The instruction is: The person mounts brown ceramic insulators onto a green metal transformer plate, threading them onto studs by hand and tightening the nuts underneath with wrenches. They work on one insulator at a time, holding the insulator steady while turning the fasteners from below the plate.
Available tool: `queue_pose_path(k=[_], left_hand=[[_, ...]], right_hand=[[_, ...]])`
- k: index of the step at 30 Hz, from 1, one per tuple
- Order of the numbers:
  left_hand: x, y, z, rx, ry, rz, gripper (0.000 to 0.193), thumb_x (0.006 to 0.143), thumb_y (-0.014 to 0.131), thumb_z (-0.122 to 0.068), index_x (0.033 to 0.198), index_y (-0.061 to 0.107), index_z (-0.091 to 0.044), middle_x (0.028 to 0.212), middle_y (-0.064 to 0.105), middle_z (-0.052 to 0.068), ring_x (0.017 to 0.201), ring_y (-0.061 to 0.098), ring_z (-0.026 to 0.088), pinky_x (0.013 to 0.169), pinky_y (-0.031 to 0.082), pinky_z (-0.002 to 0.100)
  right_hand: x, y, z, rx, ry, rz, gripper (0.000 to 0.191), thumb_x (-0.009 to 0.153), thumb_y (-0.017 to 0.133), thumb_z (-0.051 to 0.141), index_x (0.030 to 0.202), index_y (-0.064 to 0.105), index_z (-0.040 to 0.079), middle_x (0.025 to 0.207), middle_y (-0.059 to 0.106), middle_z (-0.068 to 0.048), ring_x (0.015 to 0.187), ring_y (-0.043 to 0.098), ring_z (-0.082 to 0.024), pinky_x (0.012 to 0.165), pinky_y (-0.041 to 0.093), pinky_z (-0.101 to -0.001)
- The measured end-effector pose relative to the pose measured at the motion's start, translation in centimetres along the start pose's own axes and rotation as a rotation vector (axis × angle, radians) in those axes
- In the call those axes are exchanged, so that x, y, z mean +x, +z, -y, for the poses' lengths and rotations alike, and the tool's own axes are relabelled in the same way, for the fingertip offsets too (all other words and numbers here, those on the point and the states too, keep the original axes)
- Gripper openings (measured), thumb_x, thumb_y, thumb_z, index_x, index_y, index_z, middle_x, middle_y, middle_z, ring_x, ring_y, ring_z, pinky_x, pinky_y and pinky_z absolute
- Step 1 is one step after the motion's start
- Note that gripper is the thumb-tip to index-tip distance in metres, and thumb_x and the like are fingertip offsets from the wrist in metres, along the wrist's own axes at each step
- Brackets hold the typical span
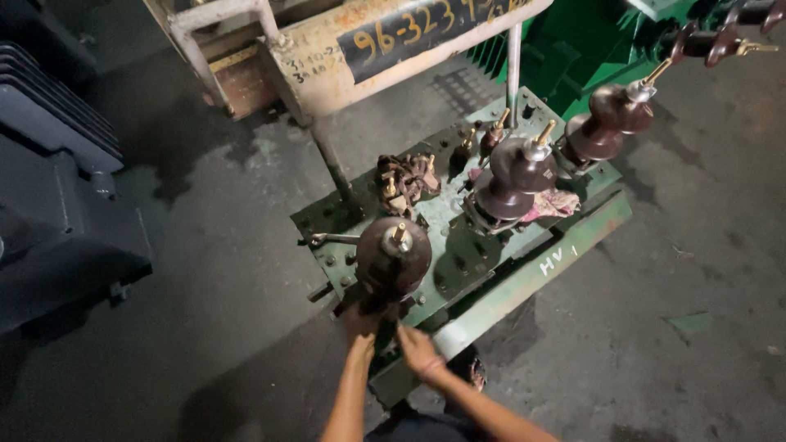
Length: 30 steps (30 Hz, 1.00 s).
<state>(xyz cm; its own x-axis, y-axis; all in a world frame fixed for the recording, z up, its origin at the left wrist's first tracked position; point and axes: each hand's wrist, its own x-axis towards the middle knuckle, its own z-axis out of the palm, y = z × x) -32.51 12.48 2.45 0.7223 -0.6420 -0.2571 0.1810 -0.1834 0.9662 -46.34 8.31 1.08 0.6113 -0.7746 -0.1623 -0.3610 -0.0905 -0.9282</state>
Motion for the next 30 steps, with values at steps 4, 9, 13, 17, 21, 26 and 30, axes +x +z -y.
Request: queue_pose_path(k=[4,9,13,17,21,26,30], left_hand=[[0.7,0.1,0.7,-0.023,-0.038,0.037,0.039,0.075,0.081,-0.019,0.108,0.075,0.002,0.103,0.078,0.011,0.09,0.067,0.023,0.082,0.054,0.039],[0.5,0.4,0.3,-0.177,-0.083,0.005,0.041,0.072,0.082,-0.009,0.111,0.073,0.0,0.106,0.076,0.01,0.094,0.069,0.022,0.085,0.056,0.036],[-0.3,0.2,-0.5,-0.131,-0.102,-0.05,0.043,0.077,0.076,-0.007,0.119,0.07,-0.002,0.115,0.074,0.007,0.101,0.068,0.02,0.087,0.054,0.035],[-0.4,0.3,-0.9,-0.145,-0.03,-0.017,0.048,0.077,0.079,-0.005,0.124,0.067,-0.001,0.122,0.071,0.008,0.107,0.065,0.02,0.091,0.051,0.034],[0.3,0.2,-0.4,-0.169,-0.105,0.065,0.038,0.08,0.076,-0.014,0.115,0.073,0.001,0.113,0.076,0.009,0.099,0.069,0.024,0.088,0.054,0.037],[1.1,0.1,-0.9,0.076,0.004,0.044,0.044,0.074,0.082,-0.019,0.113,0.076,0.0,0.11,0.079,0.009,0.098,0.072,0.022,0.091,0.055,0.035],[0.6,0.2,-1.8,0.251,0.017,-0.064,0.041,0.074,0.084,-0.022,0.111,0.078,-0.004,0.108,0.08,0.011,0.097,0.073,0.023,0.092,0.056,0.036]], right_hand=[[0.0,5.3,1.1,0.095,0.088,0.052,0.056,0.102,0.047,0.047,0.127,0.068,0.002,0.107,0.069,-0.019,0.1,0.062,-0.024,0.086,0.048,-0.0408],[2.6,-1.0,1.8,-0.101,0.17,0.164,0.055,0.1,0.05,0.05,0.127,0.071,0.006,0.089,0.065,-0.014,0.081,0.058,-0.025,0.073,0.046,-0.0435],[2.8,-8.4,1.6,-0.164,0.377,0.188,0.054,0.099,0.051,0.051,0.126,0.073,0.01,0.074,0.061,-0.011,0.065,0.054,-0.026,0.063,0.044,-0.0457],[-0.1,-3.9,0.9,-0.033,0.145,0.084,0.055,0.102,0.052,0.05,0.126,0.07,0.003,0.09,0.072,-0.011,0.084,0.065,-0.021,0.078,0.054,-0.0377],[0.2,4.1,1.2,-0.033,-0.1,-0.048,0.046,0.106,0.047,0.032,0.13,0.063,-0.004,0.114,0.069,-0.028,0.102,0.063,-0.039,0.089,0.05,-0.0495],[2.5,3.8,3.4,0.076,0.346,-0.034,0.043,0.113,0.04,0.027,0.134,0.062,-0.004,0.106,0.064,-0.041,0.102,0.062,-0.045,0.083,0.051,-0.0531],[2.9,-4.9,3.3,-0.195,0.231,0.111,0.049,0.103,0.053,0.043,0.117,0.071,0.0,0.098,0.072,-0.026,0.087,0.067,-0.03,0.077,0.054,-0.0446]])
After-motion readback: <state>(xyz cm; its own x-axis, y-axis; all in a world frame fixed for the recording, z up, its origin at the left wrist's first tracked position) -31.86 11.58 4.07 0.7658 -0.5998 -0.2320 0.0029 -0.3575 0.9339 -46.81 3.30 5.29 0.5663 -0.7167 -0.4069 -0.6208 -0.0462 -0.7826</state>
